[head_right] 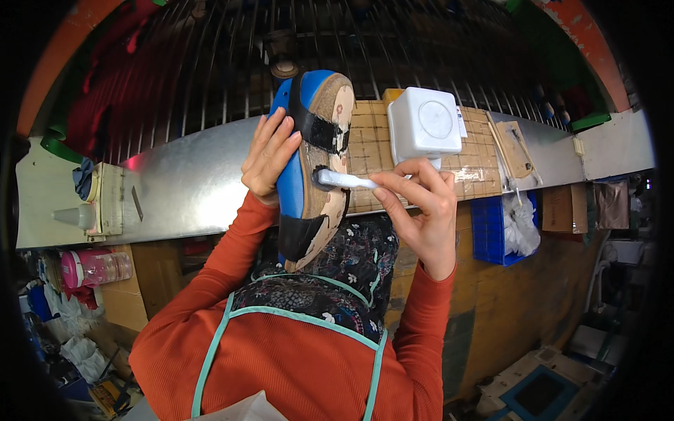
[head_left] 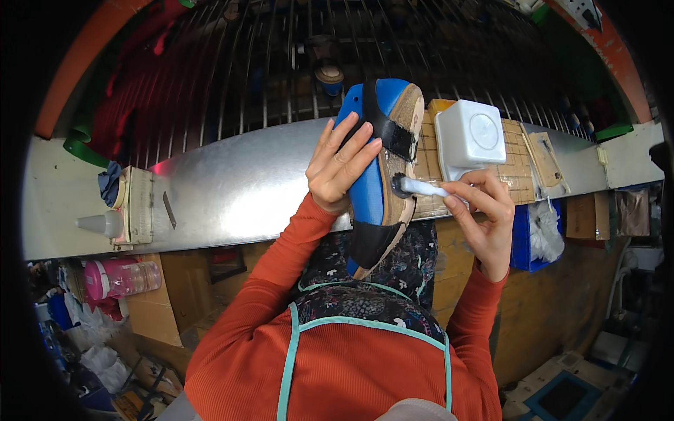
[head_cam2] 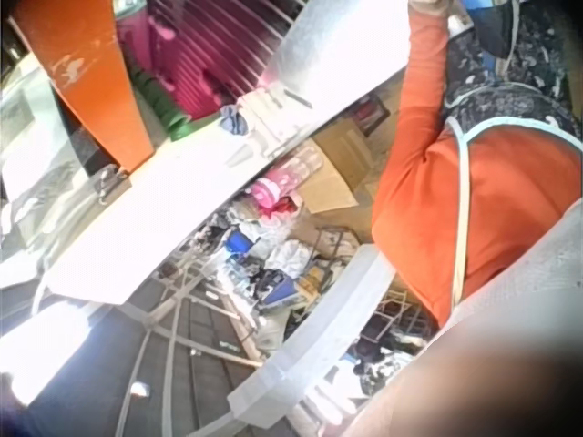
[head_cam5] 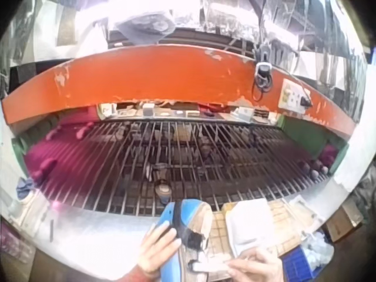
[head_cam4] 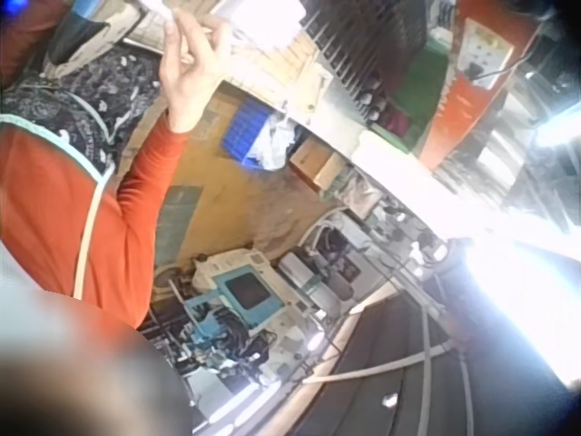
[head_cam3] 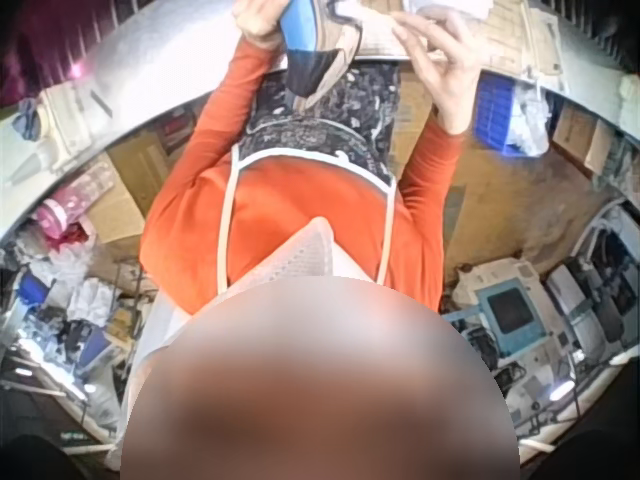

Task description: The person applies glue to the strap and sole edges of a blue and black sandal using a small brush. They repeatedly dip the brush into a white container and spread the adhesive along the strap and sole perimeter, then place the sandal on a metal rack and retrieve another sandal to continue the process.

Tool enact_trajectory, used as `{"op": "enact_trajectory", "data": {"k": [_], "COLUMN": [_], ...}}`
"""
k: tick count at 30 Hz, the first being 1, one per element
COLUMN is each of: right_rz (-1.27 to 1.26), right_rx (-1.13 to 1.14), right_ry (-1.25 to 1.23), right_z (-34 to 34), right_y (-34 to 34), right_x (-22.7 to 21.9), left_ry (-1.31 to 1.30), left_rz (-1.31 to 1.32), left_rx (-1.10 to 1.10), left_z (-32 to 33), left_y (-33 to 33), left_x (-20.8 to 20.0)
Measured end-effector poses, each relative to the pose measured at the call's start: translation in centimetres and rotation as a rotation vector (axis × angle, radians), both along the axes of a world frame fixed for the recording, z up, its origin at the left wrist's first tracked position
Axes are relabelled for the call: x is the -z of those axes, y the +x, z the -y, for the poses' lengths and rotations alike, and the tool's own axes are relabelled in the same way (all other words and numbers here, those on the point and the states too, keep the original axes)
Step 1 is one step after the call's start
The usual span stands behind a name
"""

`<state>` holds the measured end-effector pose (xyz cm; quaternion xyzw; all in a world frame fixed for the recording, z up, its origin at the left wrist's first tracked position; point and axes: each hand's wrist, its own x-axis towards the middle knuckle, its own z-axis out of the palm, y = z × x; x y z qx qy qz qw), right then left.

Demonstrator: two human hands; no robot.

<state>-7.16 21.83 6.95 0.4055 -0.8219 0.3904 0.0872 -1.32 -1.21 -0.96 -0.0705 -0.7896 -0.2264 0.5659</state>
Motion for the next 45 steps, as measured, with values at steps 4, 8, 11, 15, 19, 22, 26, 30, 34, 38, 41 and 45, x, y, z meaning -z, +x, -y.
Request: {"op": "enact_trajectory", "data": {"k": [4, 8, 11, 15, 19, 22, 26, 30, 34, 38, 41, 45], "right_rz": [0.053, 0.094, 0.048, 0.008, -0.082, -0.104, 0.099, 0.140, 0.256, 0.210, 0.340, 0.427], "right_rx": [0.031, 0.054, 0.064, 0.060, 0.047, -0.012, 0.021, 0.046, -0.189, 0.027, 0.059, 0.003], "right_ry": [-0.070, -0.156, -0.165, -0.174, -0.170, -0.207, -0.380, -0.350, -0.441, -0.452, -0.444, -0.446], "right_z": [0.2, 0.6, 0.7, 0.8, 0.7, 0.8, 1.9, 2.6, 2.9, 3.7, 3.4, 1.9], "right_y": [0.8, 1.7, 2.1, 2.4, 2.7, 2.4, 0.8, -0.5, -0.8, -0.6, 0.8, 3.2], "right_x": [1.0, 1.8, 1.9, 1.8, 1.6, 1.3, 1.1, 0.5, -0.2, 0.6, 1.7, 2.6], "left_ry": [0.021, 0.051, 0.046, 0.043, 0.055, 0.050, -0.003, 0.073, 0.154, 0.162, 0.159, 0.068], "left_rz": [-0.032, -0.052, -0.075, -0.102, -0.111, -0.112, -0.135, -0.188, -0.207, -0.181, -0.148, -0.085], "left_rx": [-0.021, -0.031, -0.049, -0.073, -0.092, -0.089, -0.056, -0.042, -0.057, -0.145, -0.198, -0.275], "left_z": [0.2, 0.2, 0.5, 0.9, 1.0, 1.1, 1.3, 0.7, 0.6, 0.4, 0.5, 1.3], "left_y": [-0.5, -0.8, -1.1, -1.5, -1.6, -1.6, -2.0, -2.2, -2.0, -2.2, -2.2, -2.0], "left_x": [-0.2, -0.4, -0.4, -0.5, -0.5, -0.7, -0.9, -1.2, -1.7, -1.8, -1.5, -0.9]}}
